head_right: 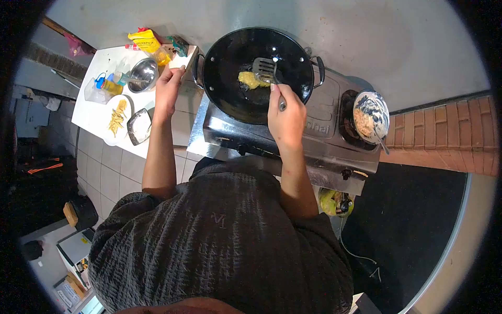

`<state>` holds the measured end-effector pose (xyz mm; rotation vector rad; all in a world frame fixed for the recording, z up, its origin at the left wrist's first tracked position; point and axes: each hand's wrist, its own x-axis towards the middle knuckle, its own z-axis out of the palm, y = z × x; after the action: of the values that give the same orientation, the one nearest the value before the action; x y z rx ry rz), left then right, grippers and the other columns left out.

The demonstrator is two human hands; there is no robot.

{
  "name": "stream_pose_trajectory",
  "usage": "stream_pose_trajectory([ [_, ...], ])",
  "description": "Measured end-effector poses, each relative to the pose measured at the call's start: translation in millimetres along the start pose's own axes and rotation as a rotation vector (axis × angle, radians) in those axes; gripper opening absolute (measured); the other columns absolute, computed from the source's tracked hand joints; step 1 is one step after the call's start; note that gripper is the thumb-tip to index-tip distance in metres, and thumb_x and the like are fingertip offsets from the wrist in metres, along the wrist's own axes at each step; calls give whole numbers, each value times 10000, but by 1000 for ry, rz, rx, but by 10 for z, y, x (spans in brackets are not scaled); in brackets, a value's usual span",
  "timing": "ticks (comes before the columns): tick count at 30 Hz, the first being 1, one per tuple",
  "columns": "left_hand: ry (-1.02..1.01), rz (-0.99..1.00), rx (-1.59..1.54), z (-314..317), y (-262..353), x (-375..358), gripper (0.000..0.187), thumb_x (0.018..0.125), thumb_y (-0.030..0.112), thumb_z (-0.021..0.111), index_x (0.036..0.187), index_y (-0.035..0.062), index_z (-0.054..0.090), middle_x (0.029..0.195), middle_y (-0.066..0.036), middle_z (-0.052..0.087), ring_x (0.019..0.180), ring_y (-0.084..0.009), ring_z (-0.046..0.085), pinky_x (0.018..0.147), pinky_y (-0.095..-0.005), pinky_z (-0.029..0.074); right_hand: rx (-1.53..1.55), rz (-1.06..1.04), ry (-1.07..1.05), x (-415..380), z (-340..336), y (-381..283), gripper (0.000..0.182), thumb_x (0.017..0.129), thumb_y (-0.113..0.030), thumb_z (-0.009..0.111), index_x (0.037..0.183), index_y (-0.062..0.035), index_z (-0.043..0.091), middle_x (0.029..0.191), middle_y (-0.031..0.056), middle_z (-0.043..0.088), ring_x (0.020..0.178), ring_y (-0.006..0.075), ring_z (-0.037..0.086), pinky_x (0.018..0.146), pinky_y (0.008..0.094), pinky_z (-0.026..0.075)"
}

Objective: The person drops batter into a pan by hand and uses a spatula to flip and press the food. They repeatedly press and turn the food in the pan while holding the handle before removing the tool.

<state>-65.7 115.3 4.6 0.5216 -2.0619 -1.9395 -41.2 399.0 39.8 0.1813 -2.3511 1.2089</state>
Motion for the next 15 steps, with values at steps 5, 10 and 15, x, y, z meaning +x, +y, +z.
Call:
stream_pose_trajectory([
  [5, 3, 10, -9, 14, 1, 13, 230, 891, 248, 666, 875, 19, 650, 780, 44, 570, 722, -48, 456, 665, -201, 365, -98, 141, -24, 60, -119, -110, 195, 928, -215, 572, 898, -32, 634, 811, 197, 652, 761, 389, 635, 652, 403, 488],
  [10, -4, 9, -6, 32, 45, 18, 234, 888, 253, 669, 881, 19, 652, 779, 44, 568, 726, -47, 456, 661, -199, 360, -59, 28, 48, 73, -74, -73, 189, 922, -208, 585, 908, -28, 638, 819, 189, 658, 758, 380, 642, 662, 391, 496],
  [15, -8, 13, -23, 36, 59, 10, 238, 890, 255, 667, 887, 17, 654, 781, 43, 569, 726, -47, 456, 664, -199, 362, 41, 15, 76, 39, -20, -31, 177, 920, -197, 591, 904, -26, 634, 807, 187, 653, 746, 375, 640, 658, 384, 493],
])
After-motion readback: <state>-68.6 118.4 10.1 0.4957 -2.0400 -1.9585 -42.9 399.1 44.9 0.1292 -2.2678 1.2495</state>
